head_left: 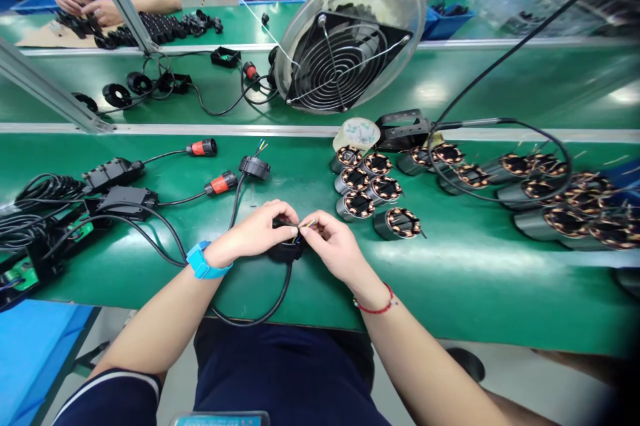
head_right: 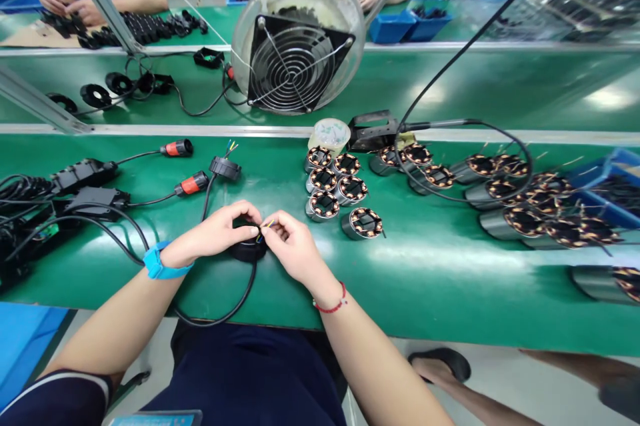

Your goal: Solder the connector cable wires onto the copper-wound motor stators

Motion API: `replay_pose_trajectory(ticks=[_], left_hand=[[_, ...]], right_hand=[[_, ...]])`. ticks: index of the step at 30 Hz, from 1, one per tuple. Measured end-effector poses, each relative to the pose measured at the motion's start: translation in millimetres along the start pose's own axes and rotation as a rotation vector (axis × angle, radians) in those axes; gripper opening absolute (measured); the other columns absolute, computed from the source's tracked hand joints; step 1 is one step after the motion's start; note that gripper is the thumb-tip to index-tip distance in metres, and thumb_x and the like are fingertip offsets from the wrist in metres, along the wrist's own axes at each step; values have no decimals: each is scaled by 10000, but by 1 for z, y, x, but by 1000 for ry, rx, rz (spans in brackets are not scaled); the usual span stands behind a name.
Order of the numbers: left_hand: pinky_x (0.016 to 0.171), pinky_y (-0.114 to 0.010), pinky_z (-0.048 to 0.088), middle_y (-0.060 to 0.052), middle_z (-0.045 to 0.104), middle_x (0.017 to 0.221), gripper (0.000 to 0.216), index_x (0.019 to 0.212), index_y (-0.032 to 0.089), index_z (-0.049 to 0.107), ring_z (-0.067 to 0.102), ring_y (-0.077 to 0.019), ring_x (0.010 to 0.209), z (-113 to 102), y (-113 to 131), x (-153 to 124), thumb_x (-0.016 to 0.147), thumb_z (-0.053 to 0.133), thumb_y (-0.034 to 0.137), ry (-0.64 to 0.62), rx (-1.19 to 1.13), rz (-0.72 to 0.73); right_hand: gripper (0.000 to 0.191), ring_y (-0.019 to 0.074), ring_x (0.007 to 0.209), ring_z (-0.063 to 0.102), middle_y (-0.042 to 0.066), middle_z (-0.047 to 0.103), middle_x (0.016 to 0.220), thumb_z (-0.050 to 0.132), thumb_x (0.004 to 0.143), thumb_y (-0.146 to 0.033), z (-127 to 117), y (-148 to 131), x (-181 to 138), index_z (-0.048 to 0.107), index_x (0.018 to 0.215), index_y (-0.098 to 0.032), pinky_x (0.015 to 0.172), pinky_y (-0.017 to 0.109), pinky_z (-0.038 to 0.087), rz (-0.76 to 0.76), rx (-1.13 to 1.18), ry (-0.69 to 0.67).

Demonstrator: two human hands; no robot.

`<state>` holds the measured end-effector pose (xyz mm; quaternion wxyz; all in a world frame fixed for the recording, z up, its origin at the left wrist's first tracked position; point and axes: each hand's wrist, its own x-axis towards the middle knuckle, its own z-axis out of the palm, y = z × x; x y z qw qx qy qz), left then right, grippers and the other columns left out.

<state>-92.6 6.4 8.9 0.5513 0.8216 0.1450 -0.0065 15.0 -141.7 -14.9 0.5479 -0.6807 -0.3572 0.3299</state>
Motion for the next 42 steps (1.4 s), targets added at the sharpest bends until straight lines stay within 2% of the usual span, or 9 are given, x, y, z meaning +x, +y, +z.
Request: replay_pose_trajectory(ticks=[6, 9, 15, 19, 24, 27, 32, 34, 42], left_hand=[[1020, -419, 399, -148, 468, 1290, 733, 1308, 148, 394, 473, -267, 1194, -9, 4, -8, 731, 719, 462, -312, 152, 72], [967, -433, 430, -151, 492, 1277, 750, 1296, 147, 389, 512, -281, 1138, -5, 6, -10, 707, 743, 446, -356, 184, 44], [945, -389, 451, -100, 543, 1193, 591, 1211, 181, 424, 543, -241, 1085, -5, 9, -15, 707, 714, 288, -203, 180, 122], [966, -393, 451, -103, 528, 1199, 533, 1191, 185, 441, 525, -247, 1107, -21, 24, -13, 706, 657, 229, 48, 346, 225], [1062, -459, 363, -129, 495, 1315, 572, 1249, 175, 438, 433, -290, 1237, -32, 43, 8, 690, 547, 125, 261, 713, 369], [1133, -473, 274, -150, 344, 1486, 730, 1394, 155, 321, 307, -307, 1373, -29, 33, 20, 703, 556, 128, 401, 803, 253], [1132, -543, 246, -266, 253, 1522, 798, 1450, 18, 219, 244, -399, 1408, -15, -6, 21, 850, 543, 432, 767, 711, -246], [1135, -531, 251, -272, 340, 1479, 763, 1428, -11, 268, 290, -395, 1388, -5, -16, 15, 874, 509, 456, 791, 695, -317], [1169, -626, 72, -140, 525, 1379, 695, 1423, 157, 343, 445, -288, 1288, 57, -19, -40, 890, 433, 595, 479, 812, 44]], right_hand=[[101, 126, 585, 458, -19, 513, 655, 535, 814, -283, -4, -1, -1, 565, 759, -204, 561, 257, 387, -74, -125, -1], [111, 135, 599, 468, -17, 521, 649, 533, 806, -281, -7, -1, 0, 560, 731, -203, 572, 266, 389, -75, -182, -71], [171, 142, 660, 510, 5, 570, 727, 552, 853, -357, -6, 8, 2, 592, 855, -191, 608, 279, 429, -54, -111, -116], [421, 131, 635, 526, -9, 564, 786, 559, 878, -418, 0, 18, 1, 432, 1222, -211, 582, 274, 460, -154, -5, 53], [498, 121, 654, 546, 24, 555, 896, 554, 893, -352, 5, 23, -2, 330, 1318, -221, 588, 279, 486, -366, -118, 312], [479, 115, 652, 548, 31, 537, 914, 551, 893, -310, 3, 22, -4, 346, 1316, -221, 588, 277, 495, -457, -162, 443], [427, 114, 628, 551, 36, 549, 898, 533, 894, -318, -2, 21, -2, 392, 1280, -201, 545, 261, 499, -463, -210, 453], [404, 114, 617, 555, 40, 557, 898, 521, 896, -333, -3, 23, 1, 410, 1259, -195, 533, 258, 502, -450, -225, 434], [253, 125, 597, 589, 50, 596, 890, 459, 894, -269, 0, 30, 10, 528, 1120, -178, 579, 292, 544, -528, -537, 241]])
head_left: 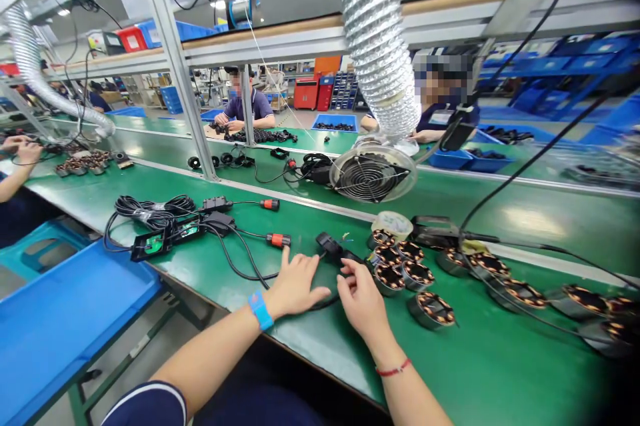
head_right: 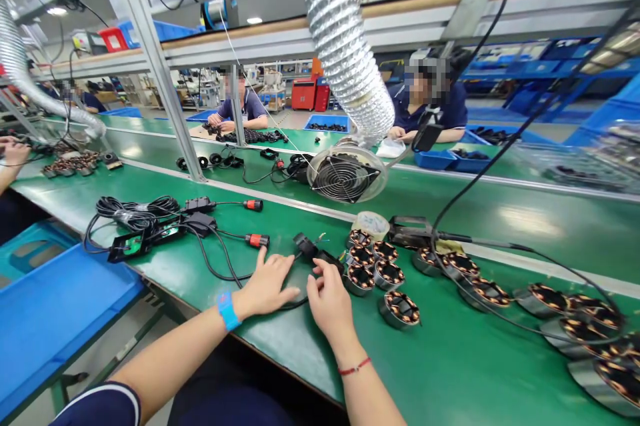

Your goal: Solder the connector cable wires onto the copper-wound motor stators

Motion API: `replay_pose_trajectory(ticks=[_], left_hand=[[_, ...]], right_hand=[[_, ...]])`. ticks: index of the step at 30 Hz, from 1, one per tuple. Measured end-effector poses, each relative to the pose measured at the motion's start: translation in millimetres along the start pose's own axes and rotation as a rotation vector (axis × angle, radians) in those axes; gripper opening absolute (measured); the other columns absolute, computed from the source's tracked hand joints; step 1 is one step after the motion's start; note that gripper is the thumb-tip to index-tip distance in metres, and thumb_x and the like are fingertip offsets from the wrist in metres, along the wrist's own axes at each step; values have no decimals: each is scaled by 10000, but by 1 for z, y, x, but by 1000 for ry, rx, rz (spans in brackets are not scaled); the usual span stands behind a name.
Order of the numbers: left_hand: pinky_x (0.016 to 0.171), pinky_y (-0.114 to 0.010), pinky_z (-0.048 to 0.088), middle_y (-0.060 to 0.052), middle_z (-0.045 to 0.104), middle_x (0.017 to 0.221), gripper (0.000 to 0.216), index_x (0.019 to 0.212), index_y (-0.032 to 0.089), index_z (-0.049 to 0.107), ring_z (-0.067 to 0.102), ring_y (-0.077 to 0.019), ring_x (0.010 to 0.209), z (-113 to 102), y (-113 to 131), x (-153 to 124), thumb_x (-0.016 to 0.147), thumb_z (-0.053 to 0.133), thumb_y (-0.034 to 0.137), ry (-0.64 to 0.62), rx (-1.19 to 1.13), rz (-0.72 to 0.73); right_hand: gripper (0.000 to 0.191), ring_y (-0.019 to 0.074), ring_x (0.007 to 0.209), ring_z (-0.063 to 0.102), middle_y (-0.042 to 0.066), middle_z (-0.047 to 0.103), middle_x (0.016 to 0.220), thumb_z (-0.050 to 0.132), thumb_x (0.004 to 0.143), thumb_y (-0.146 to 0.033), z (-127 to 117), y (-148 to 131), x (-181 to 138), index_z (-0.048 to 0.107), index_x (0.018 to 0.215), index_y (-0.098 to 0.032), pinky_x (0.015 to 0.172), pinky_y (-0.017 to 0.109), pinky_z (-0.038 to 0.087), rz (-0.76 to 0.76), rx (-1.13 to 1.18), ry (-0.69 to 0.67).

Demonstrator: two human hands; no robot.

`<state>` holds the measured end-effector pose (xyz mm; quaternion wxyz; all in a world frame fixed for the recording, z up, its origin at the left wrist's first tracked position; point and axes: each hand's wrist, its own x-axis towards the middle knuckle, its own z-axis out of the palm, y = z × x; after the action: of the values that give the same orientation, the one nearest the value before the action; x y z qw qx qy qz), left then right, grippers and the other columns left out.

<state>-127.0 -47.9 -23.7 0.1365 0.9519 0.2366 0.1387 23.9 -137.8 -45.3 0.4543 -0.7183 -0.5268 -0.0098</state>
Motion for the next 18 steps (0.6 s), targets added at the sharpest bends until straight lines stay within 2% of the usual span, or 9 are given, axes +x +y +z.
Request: replay_pose_trajectory(ticks=[2, 4, 7, 9, 11, 13, 15, 18], left_hand=[[1169, -585, 146, -177, 412, 1472, 786, 1440, 128, 319, 374, -318, 1346, 8, 9, -18, 855, 468, 632, -1, 50, 10], [1143, -534, 241, -185, 352, 1507, 770, 1440, 117, 320, 356, -331, 1352, 14, 15, -30, 858, 499, 588, 14, 94, -24], [1077, -464, 340, -156, 442, 1439, 705, 1431, 124, 330, 431, -305, 1263, 12, 10, -38, 872, 536, 500, 41, 112, -43], [1049, -465, 356, -136, 518, 1348, 712, 1404, 138, 364, 469, -296, 1184, 2, -3, -41, 843, 581, 520, 49, 117, -19], [1013, -460, 378, -114, 554, 1269, 672, 1350, 164, 423, 481, -286, 1123, -9, -20, -47, 821, 611, 534, 50, 120, -6], [951, -422, 415, -91, 573, 1178, 517, 1237, 188, 512, 490, -264, 1057, -21, -42, -55, 836, 609, 500, 51, 112, -31], [885, -388, 435, -78, 579, 1061, 336, 1079, 187, 576, 492, -244, 978, -30, -65, -63, 870, 582, 449, 61, 104, -88], [836, -368, 432, -69, 563, 933, 225, 897, 173, 575, 481, -224, 896, -42, -101, -70, 912, 525, 392, 90, 94, -161]], right_hand=[[210, 144, 634, 608, 51, 613, 857, 429, 905, -243, -1, -1, 0, 566, 1051, -178, 604, 302, 548, -40, -32, -13], [212, 172, 712, 625, 66, 630, 863, 412, 904, -225, -2, -3, 0, 595, 1000, -174, 669, 333, 553, -82, -46, -22], [298, 227, 980, 620, 104, 659, 1023, 406, 851, -148, 0, -8, -2, 624, 1054, -161, 892, 402, 514, -207, -66, -78], [444, 260, 1216, 516, 104, 612, 1248, 402, 786, -75, 6, -13, -4, 614, 1167, -159, 1039, 448, 415, -358, -139, -187], [549, 280, 1340, 401, 77, 523, 1398, 406, 753, -41, 13, -17, -5, 580, 1258, -168, 1099, 485, 330, -470, -255, -308], [516, 285, 1346, 392, 61, 532, 1396, 424, 788, -56, 18, -20, -6, 577, 1266, -177, 1109, 505, 288, -472, -349, -367], [384, 286, 1281, 453, 73, 607, 1297, 457, 865, -135, 21, -22, -5, 598, 1222, -163, 1097, 500, 283, -425, -405, -353], [286, 282, 1100, 540, 108, 663, 1105, 525, 916, -305, 22, -28, -3, 630, 1120, -134, 1003, 449, 358, -413, -477, -302]])
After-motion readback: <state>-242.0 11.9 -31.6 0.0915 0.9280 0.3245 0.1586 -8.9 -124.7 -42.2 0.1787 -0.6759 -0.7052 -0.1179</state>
